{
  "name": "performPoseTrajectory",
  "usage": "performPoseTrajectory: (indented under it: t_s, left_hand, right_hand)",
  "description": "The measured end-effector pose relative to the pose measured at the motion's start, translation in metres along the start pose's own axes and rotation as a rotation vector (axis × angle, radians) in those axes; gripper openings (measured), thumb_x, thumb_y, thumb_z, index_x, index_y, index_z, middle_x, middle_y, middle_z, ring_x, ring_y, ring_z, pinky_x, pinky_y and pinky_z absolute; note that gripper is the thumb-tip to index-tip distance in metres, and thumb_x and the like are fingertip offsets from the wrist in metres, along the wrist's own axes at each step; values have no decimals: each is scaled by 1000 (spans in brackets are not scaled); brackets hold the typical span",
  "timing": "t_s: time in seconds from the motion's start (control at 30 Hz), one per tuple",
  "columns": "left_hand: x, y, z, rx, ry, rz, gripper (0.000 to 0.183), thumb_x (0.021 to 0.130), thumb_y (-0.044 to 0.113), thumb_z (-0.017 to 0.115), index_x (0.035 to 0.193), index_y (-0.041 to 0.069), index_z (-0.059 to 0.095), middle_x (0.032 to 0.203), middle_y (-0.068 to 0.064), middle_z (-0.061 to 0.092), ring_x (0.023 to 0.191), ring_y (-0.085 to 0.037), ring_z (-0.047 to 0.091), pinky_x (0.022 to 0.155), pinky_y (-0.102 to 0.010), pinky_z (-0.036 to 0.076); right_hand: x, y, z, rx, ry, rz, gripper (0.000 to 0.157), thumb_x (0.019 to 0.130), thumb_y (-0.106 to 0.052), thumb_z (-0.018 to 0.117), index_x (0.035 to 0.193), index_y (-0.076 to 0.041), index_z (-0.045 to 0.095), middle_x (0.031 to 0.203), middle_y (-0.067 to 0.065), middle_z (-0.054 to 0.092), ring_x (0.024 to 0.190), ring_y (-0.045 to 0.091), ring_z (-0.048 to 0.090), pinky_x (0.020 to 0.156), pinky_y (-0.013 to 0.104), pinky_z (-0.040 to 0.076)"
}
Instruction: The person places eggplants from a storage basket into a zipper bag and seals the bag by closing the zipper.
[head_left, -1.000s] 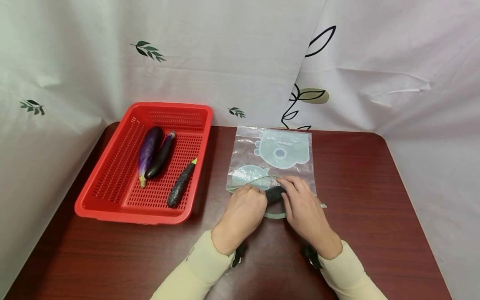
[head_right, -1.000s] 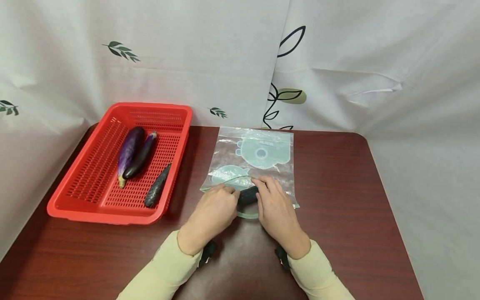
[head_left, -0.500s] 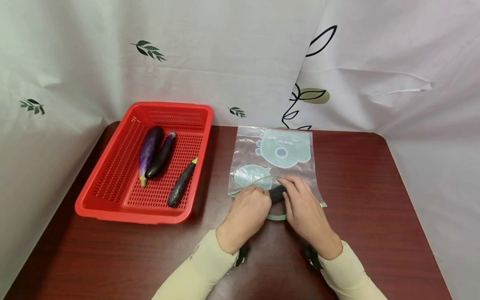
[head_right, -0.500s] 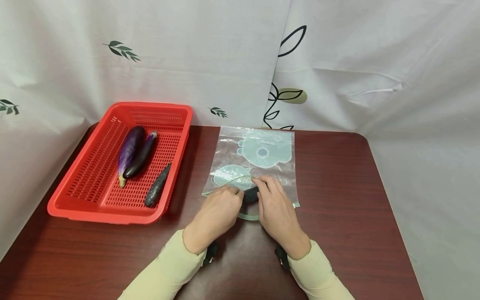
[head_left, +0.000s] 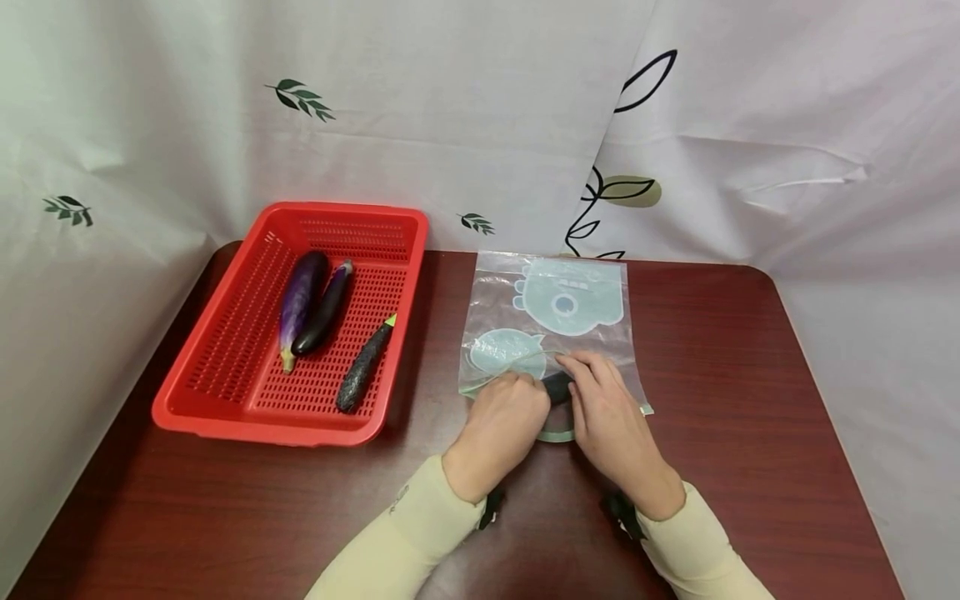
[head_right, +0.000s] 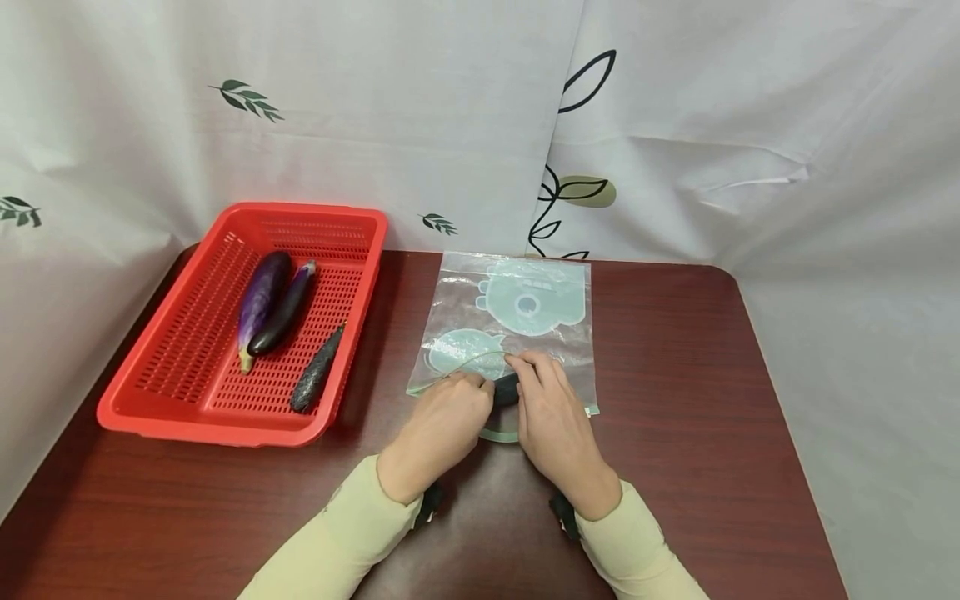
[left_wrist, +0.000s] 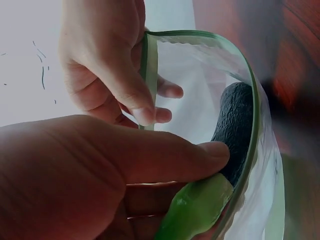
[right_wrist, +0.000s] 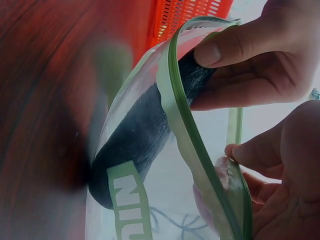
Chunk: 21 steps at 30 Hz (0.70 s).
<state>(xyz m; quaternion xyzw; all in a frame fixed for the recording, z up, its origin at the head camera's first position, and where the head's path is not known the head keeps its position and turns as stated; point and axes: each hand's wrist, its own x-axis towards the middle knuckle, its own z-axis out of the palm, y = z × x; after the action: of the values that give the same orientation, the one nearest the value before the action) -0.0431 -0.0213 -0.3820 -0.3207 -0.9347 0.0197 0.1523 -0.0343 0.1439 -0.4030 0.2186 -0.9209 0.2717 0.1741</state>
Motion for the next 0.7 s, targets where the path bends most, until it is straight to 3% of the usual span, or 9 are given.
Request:
performPoseTrajectory:
  t_s: [0.7]
  left_hand:
    - [7,7,7,-82,-25,-69,11,88,6,69,79,12,72,70,0,65,59,-15,64,48,-27,51]
  right_hand:
    - [1,0,1,14,19,-8,37,91,11,57,128,4,60,123,17,57,113,33,54,93,47,48]
